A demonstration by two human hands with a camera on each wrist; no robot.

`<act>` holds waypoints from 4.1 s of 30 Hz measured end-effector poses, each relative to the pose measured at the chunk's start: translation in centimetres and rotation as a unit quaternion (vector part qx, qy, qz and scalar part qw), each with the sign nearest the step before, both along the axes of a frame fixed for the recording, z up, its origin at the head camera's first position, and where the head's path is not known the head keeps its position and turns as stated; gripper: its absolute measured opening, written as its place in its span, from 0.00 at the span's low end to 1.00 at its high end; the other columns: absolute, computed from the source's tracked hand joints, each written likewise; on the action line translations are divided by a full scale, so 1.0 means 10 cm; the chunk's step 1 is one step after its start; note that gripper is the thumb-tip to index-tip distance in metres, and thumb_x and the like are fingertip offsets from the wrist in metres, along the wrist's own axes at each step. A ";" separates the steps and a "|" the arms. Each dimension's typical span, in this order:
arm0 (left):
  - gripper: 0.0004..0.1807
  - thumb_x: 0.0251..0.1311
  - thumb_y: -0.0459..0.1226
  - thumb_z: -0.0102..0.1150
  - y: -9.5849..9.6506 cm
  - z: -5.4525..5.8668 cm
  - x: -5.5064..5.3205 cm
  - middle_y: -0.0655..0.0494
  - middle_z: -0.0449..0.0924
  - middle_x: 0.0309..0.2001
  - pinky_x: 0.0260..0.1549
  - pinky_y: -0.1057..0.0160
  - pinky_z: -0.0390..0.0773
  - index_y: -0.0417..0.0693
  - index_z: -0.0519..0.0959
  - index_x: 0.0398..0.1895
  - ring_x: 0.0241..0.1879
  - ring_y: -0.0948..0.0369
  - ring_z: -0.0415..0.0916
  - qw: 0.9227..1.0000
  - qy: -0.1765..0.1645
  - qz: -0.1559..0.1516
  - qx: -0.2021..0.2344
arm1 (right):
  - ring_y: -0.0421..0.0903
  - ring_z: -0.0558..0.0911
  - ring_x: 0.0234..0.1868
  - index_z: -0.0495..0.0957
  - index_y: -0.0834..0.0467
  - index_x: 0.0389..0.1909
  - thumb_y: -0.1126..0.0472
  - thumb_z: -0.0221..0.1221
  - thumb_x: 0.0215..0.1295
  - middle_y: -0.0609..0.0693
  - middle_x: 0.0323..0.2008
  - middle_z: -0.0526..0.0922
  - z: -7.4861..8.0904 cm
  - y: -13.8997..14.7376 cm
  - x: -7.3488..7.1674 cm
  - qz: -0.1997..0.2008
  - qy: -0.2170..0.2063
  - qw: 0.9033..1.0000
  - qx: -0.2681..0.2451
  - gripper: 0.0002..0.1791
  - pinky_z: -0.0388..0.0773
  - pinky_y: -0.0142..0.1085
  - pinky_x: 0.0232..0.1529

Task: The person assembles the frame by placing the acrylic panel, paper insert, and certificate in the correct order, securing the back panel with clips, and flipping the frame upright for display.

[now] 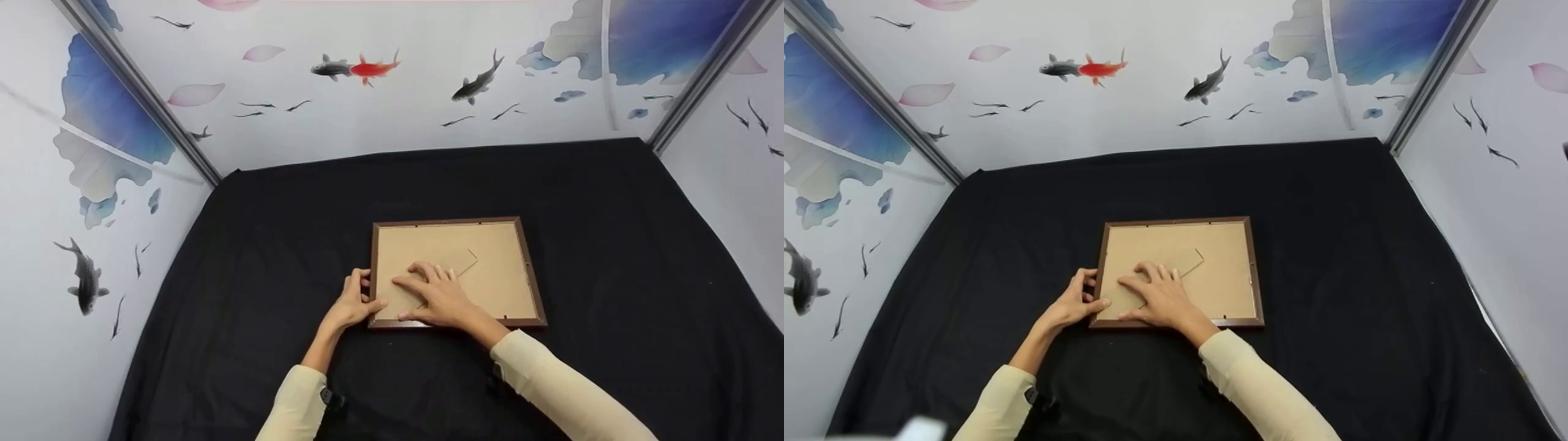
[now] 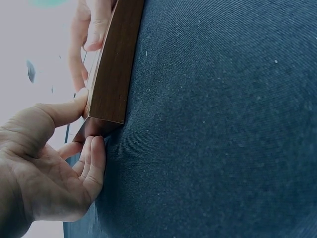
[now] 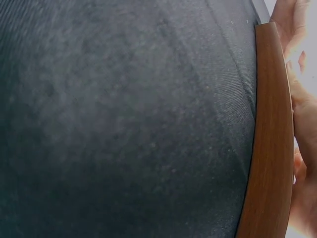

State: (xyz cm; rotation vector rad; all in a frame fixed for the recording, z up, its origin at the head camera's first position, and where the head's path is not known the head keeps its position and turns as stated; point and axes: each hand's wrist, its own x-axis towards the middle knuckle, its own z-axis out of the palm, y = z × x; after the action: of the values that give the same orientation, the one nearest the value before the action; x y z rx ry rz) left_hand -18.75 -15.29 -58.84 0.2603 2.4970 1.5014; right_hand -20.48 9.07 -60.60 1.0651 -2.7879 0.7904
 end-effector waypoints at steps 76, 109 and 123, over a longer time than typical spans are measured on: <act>0.37 0.57 0.28 0.72 -0.07 -0.04 0.02 0.36 0.62 0.51 0.40 0.51 0.76 0.33 0.60 0.64 0.39 0.48 0.72 1.000 0.011 0.005 0.003 | 0.59 0.72 0.53 0.62 0.65 0.74 0.64 0.67 0.67 0.64 0.64 0.67 0.12 2.27 -0.35 0.001 -0.236 0.961 -0.145 0.38 0.71 0.50 0.53; 0.37 0.57 0.28 0.72 -0.01 -0.03 -0.03 0.38 0.63 0.50 0.39 0.53 0.77 0.33 0.60 0.65 0.37 0.50 0.72 1.000 0.004 0.006 0.005 | 0.55 0.69 0.48 0.69 0.63 0.71 0.64 0.74 0.58 0.61 0.57 0.70 0.13 2.25 -0.31 -0.046 -0.219 0.962 -0.156 0.40 0.70 0.43 0.48; 0.37 0.56 0.27 0.73 0.00 -0.03 -0.02 0.37 0.63 0.50 0.40 0.51 0.78 0.33 0.61 0.64 0.37 0.50 0.74 1.000 0.008 0.010 0.006 | 0.63 0.74 0.47 0.69 0.68 0.69 0.70 0.71 0.60 0.66 0.58 0.72 0.22 2.19 -0.17 -0.060 -0.189 0.964 -0.176 0.36 0.71 0.50 0.46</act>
State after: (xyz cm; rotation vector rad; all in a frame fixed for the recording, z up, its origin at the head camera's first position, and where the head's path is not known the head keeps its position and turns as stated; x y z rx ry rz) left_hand -18.99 -15.31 -59.17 0.2515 2.5115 1.5276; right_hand -22.20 30.99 -58.40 0.7389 -2.7971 1.5408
